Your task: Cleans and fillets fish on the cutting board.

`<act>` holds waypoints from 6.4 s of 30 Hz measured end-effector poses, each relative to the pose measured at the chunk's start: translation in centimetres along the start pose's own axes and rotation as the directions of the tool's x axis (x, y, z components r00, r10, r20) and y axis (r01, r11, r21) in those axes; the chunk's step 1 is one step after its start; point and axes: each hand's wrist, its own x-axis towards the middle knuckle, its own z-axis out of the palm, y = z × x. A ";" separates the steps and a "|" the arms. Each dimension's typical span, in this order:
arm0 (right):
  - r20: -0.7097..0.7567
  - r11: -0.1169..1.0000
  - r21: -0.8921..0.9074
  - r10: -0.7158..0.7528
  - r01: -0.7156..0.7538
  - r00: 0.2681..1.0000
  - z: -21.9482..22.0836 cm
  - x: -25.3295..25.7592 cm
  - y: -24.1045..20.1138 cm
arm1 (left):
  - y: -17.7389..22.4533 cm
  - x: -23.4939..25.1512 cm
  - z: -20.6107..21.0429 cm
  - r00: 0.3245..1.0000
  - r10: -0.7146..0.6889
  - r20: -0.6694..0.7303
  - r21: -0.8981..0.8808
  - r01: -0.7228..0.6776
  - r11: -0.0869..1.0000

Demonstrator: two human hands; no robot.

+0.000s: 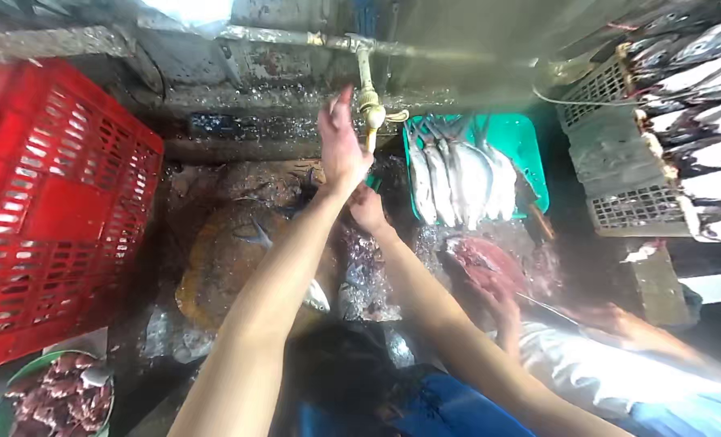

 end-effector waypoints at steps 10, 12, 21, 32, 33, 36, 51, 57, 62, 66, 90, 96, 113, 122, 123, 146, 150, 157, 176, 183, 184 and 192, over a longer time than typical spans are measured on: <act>0.211 0.812 -0.581 0.208 -0.049 0.955 0.8 -4.8 6.5 | 2.4 -1.1 -6.1 0.686 0.490 0.537 0.105 -0.631 0.769; 0.221 0.814 -0.580 0.206 -0.041 0.953 0.8 -4.6 6.2 | -2.1 -7.3 -6.2 0.769 0.531 0.356 -0.103 -0.532 0.840; 0.230 0.706 -0.693 0.409 -0.147 0.883 0.3 -3.6 2.3 | -13.9 -32.2 -6.0 0.584 -0.792 0.176 0.062 0.796 0.602; 0.352 0.952 -0.298 0.176 -0.068 0.919 1.7 -8.9 1.3 | -13.2 -27.7 -6.5 0.641 -0.749 0.168 0.182 0.726 0.663; 0.353 0.950 -0.310 0.159 -0.046 0.922 1.8 -9.2 1.1 | -13.5 -27.9 -7.7 0.683 -0.716 0.142 0.289 0.664 0.690; 0.339 0.961 -0.276 0.129 -0.032 0.932 2.0 -10.6 1.2 | -15.7 -29.5 -10.5 0.769 -0.623 0.145 0.576 0.446 0.685; 0.221 0.897 -0.147 -0.381 0.417 0.897 3.7 -13.9 -3.1 | -20.3 -33.4 -12.2 0.834 -0.448 0.322 0.366 0.326 0.871; 0.526 0.806 -0.529 0.065 0.266 0.848 6.7 -12.3 -3.0 | -22.2 -33.2 -14.0 0.804 -0.502 0.319 0.023 0.523 0.852; 0.517 0.848 -0.466 0.028 0.254 0.855 6.5 -12.4 -3.3 | -23.2 -32.0 -16.1 0.684 -0.598 0.417 -0.094 0.687 0.721; 0.491 0.862 -0.456 0.037 0.220 0.870 6.7 -12.7 -2.6 | -23.5 -32.2 -15.4 0.768 -0.510 0.387 -0.251 0.620 0.743; 0.450 0.968 -0.242 0.047 0.072 0.892 6.6 -14.3 1.3 | -21.4 -23.3 -23.2 0.695 -0.593 0.408 -0.459 0.717 0.525; 0.459 0.970 -0.240 0.095 0.020 0.883 6.0 -14.7 0.1 | -19.9 -22.1 -25.9 0.823 -0.403 0.401 -0.584 0.569 0.579; 0.407 0.922 -0.338 -0.039 0.191 0.912 5.2 -13.6 -5.3 | -24.2 -37.1 -17.6 0.680 -0.733 -0.019 -0.062 0.731 0.680; 0.155 0.707 0.370 -0.686 0.603 0.710 2.7 -21.3 -14.7 | -22.4 -39.9 -17.0 0.604 -0.746 -0.281 -0.060 0.765 0.642; 0.207 0.711 0.369 -0.690 0.598 0.693 3.2 -22.3 -13.4 | -22.4 -40.0 -16.9 0.603 -0.745 -0.284 -0.062 0.764 0.642; 0.709 0.707 -0.476 -0.044 0.523 0.704 12.9 -22.0 -7.9 | -19.5 -41.3 -14.4 0.699 -0.711 -0.077 0.241 0.705 0.667; 0.787 0.668 -0.537 0.177 0.515 0.591 6.9 -23.3 -10.9 | -20.3 -42.1 -14.7 0.551 -0.816 -0.176 0.062 0.833 0.549; 0.690 0.705 -0.530 0.035 0.471 0.723 11.0 -23.8 -4.2 | -19.4 -42.7 -14.0 0.604 -0.758 -0.245 -0.031 0.777 0.629; 0.493 0.864 -0.140 -0.363 0.484 0.790 8.8 -22.3 -12.3 | -22.6 -40.1 -16.8 0.347 -0.928 -0.138 -0.447 0.814 0.371; 0.705 0.680 -0.373 -0.235 0.632 0.669 15.7 -23.7 -7.7 | -22.7 -42.3 -15.2 0.328 -0.930 -0.165 -0.447 0.816 0.367; 0.732 0.677 -0.413 -0.151 0.608 0.665 15.8 -23.4 -8.7 | -22.5 -42.2 -15.4 0.323 -0.933 -0.159 -0.450 0.818 0.359; 0.600 0.701 -0.225 -0.448 0.677 0.663 10.8 -24.4 -6.4 | -21.3 -43.8 -15.0 0.290 -0.950 -0.113 -0.564 0.769 0.301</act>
